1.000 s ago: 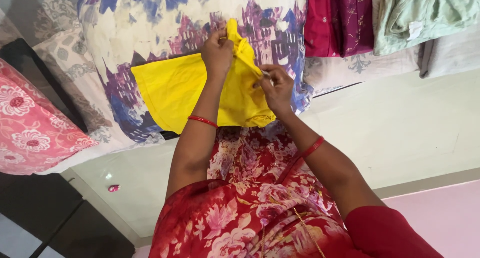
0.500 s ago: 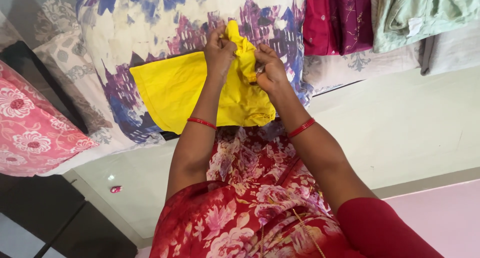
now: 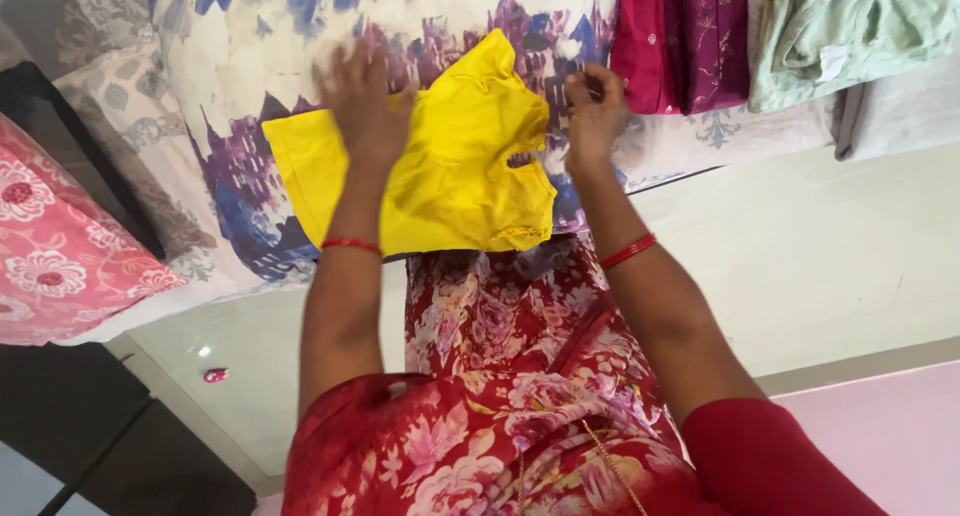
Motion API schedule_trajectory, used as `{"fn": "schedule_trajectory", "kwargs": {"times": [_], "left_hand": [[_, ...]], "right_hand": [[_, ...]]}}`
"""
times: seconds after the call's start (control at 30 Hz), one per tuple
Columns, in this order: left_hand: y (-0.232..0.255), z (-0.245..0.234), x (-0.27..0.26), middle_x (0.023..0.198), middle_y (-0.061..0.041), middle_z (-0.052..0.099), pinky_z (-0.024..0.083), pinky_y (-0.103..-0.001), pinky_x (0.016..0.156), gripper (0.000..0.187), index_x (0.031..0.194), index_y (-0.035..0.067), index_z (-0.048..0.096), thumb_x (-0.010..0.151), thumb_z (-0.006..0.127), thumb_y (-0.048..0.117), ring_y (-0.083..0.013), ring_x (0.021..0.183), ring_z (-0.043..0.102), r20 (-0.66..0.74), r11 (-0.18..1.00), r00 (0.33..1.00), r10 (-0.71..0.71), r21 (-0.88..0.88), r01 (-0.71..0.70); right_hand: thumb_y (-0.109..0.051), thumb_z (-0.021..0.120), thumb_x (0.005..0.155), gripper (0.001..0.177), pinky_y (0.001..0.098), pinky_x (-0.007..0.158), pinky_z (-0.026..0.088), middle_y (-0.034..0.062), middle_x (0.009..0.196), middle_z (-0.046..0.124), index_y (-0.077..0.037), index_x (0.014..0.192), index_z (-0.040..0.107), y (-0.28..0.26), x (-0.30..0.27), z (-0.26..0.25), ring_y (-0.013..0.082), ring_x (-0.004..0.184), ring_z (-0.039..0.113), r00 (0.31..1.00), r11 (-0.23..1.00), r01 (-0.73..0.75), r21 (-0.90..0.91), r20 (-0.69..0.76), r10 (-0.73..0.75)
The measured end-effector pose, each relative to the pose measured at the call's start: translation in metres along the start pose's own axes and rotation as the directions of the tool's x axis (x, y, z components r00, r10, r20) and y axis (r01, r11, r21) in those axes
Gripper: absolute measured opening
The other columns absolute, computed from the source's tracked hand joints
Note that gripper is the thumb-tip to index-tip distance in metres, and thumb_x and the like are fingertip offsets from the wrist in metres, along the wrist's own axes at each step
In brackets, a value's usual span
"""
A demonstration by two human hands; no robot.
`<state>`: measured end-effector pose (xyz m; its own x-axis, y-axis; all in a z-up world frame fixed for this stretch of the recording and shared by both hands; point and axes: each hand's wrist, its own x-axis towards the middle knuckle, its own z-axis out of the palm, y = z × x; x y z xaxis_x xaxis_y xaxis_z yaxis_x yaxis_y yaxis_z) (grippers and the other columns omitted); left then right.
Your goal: The person folds a yellow shirt and organizes it with other clothes and a diaper.
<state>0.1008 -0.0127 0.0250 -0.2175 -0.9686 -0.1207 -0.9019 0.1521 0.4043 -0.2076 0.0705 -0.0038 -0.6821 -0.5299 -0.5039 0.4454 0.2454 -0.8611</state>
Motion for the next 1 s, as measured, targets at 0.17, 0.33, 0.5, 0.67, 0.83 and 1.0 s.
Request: {"fn": "schedule_trajectory", "kwargs": {"times": [0.17, 0.33, 0.5, 0.67, 0.83, 1.0], "left_hand": [[-0.067, -0.057, -0.035, 0.146, -0.017, 0.048, 0.013, -0.069, 0.11, 0.074, 0.141, 0.005, 0.056, 0.086, 0.072, 0.052, -0.0422, 0.139, 0.035, -0.011, 0.903, 0.999, 0.051, 0.429, -0.042], [-0.107, -0.088, -0.045, 0.139, -0.013, 0.058, 0.019, -0.065, 0.117, 0.046, 0.137, 0.013, 0.063, 0.096, 0.069, 0.033, -0.0366, 0.129, 0.05, 0.245, 0.945, 0.958, -0.15, 0.32, 0.066], [-0.125, -0.1, -0.031, 0.123, -0.01, 0.067, 0.023, -0.064, 0.113, 0.025, 0.117, 0.015, 0.07, 0.095, 0.07, 0.028, -0.0338, 0.12, 0.057, 0.315, 0.931, 0.934, -0.169, 0.363, 0.046], [-0.109, -0.108, -0.012, 0.114, -0.011, 0.071, 0.046, -0.052, 0.098, 0.017, 0.118, 0.012, 0.068, 0.105, 0.068, 0.023, -0.0379, 0.113, 0.062, 0.033, 0.953, 0.952, -0.304, 0.005, 0.304], [-0.114, -0.108, 0.006, 0.108, -0.013, 0.07, 0.05, -0.047, 0.086, 0.044, 0.129, 0.009, 0.057, 0.092, 0.074, 0.025, -0.0378, 0.099, 0.066, 0.105, 0.868, 0.911, -0.4, -0.276, 0.413], [-0.13, -0.098, 0.002, 0.114, -0.01, 0.072, 0.048, -0.049, 0.093, 0.03, 0.114, 0.013, 0.072, 0.084, 0.073, 0.011, -0.0366, 0.107, 0.064, 0.128, 0.961, 0.957, -0.262, -0.062, 0.271]], "right_hand": [[-0.013, 0.085, 0.102, 0.032, 0.0257, 0.078, 0.055, 0.0058, 0.102, 0.074, 0.002, 0.127, 0.072, -0.002, 0.032, 0.015, 0.0109, 0.088, 0.065, 0.849, 0.747, 0.35, -0.566, 0.528, 0.002], [-0.012, 0.087, 0.077, 0.064, 0.0276, 0.072, 0.057, 0.0072, 0.099, 0.072, 0.002, 0.131, 0.055, -0.027, 0.027, 0.084, 0.0127, 0.081, 0.067, 0.734, 0.685, 0.412, -0.601, 0.664, 0.141], [-0.001, 0.076, 0.075, 0.032, 0.032, 0.064, 0.061, 0.0089, 0.099, 0.069, 0.001, 0.107, 0.074, -0.005, 0.056, 0.122, 0.0178, 0.076, 0.071, 0.727, 0.536, 0.433, -0.725, 0.632, 0.267], [0.002, 0.063, 0.085, 0.021, 0.0318, 0.046, 0.053, 0.012, 0.08, 0.073, 0.007, 0.101, 0.077, -0.026, 0.066, 0.14, 0.0208, 0.055, 0.068, 0.817, 0.664, 0.424, -0.615, 0.577, 0.013], [-0.006, 0.068, 0.085, 0.027, 0.0299, 0.034, 0.045, 0.0087, 0.075, 0.07, -0.002, 0.112, 0.064, -0.057, 0.035, 0.158, 0.0174, 0.043, 0.063, 0.81, 0.735, 0.162, -0.658, 0.514, 0.281], [-0.003, 0.076, 0.084, 0.027, 0.0245, 0.046, 0.055, 0.006, 0.081, 0.072, 0.003, 0.111, 0.075, -0.028, 0.053, 0.144, 0.0115, 0.058, 0.07, 0.762, 0.587, 0.484, -0.648, 0.642, 0.081]]}}
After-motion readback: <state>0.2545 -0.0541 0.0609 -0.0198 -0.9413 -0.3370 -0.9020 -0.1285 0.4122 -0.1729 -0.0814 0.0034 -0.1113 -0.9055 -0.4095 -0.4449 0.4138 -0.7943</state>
